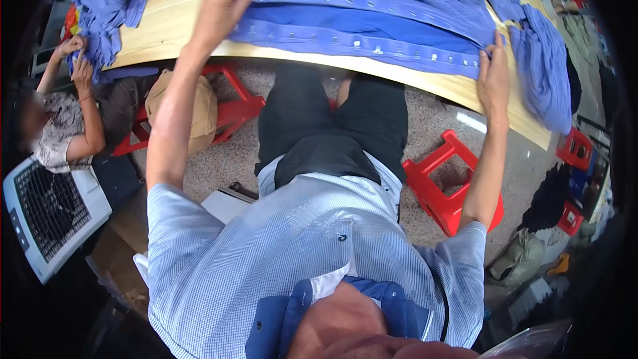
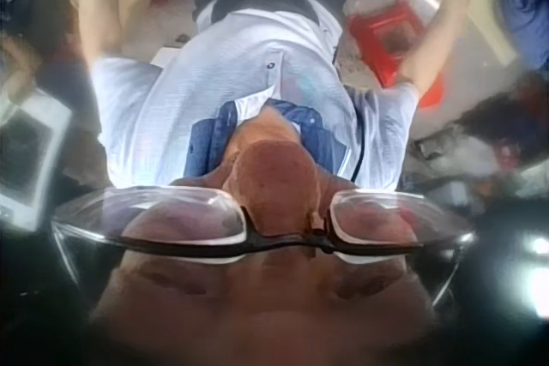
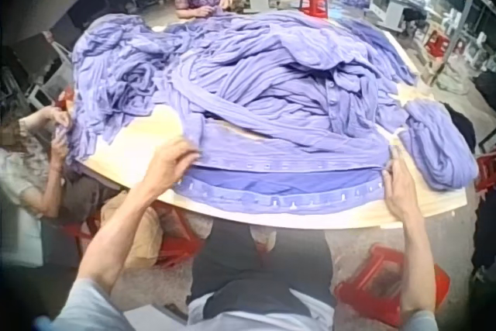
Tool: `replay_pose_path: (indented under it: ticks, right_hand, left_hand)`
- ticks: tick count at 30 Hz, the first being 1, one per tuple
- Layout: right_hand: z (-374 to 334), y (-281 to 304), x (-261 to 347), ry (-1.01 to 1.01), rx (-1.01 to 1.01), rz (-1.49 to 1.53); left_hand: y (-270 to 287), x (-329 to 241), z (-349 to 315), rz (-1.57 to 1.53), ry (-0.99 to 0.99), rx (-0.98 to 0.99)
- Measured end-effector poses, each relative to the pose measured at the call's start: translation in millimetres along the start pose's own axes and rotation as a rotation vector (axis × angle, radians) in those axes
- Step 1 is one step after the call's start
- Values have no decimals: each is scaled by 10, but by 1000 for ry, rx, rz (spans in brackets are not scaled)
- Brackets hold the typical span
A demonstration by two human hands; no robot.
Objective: Manually fastening hooks and eyes on blue fabric strips in a textile manufacturing environment.
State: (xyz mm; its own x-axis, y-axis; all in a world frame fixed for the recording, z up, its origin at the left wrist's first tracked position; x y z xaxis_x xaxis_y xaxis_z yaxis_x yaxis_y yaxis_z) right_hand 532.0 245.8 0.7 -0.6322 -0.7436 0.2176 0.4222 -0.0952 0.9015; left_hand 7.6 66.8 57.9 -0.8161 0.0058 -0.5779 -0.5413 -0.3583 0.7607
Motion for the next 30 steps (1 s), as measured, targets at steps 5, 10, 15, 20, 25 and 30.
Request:
replay_pose_path:
  ticks: [5,10,15,20,25,30]
  right_hand:
    - [31,129,-234,114,26,-104]
    - [154,163,-239,175,57,-186]
    - [205,227,-154,241,32,-481]
    - [205,-167,761,131,23,55]
    - [109,-348,802,127,208,20]
    - [40,-253,570,116,190,-16]
  left_hand:
    - [-337,-56,-225,151,-113,225]
    - [-405,-118,-336,-10,-11,239]
    - [-473,-105,-439,-109,-16,72]
    - [-399,5,-469,-165,156,55]
    - [-189,42,-375,-404,77,-19]
    - [-19,-39,-307,-113,-52,-107]
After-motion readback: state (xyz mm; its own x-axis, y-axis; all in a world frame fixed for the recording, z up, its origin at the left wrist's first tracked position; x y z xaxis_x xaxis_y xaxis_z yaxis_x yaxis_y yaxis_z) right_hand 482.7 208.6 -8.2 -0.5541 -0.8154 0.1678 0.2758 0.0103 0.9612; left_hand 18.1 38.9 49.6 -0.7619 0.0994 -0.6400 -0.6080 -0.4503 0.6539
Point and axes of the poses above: each hand's wrist, its own z-axis towards the middle knuckle, its own y-axis out of the back of the hand, x = y × z, the point moved 8 cm from there along z, towards the middle knuckle, and after that the axes turned 15 degrees about y, right-handed, at the moved point
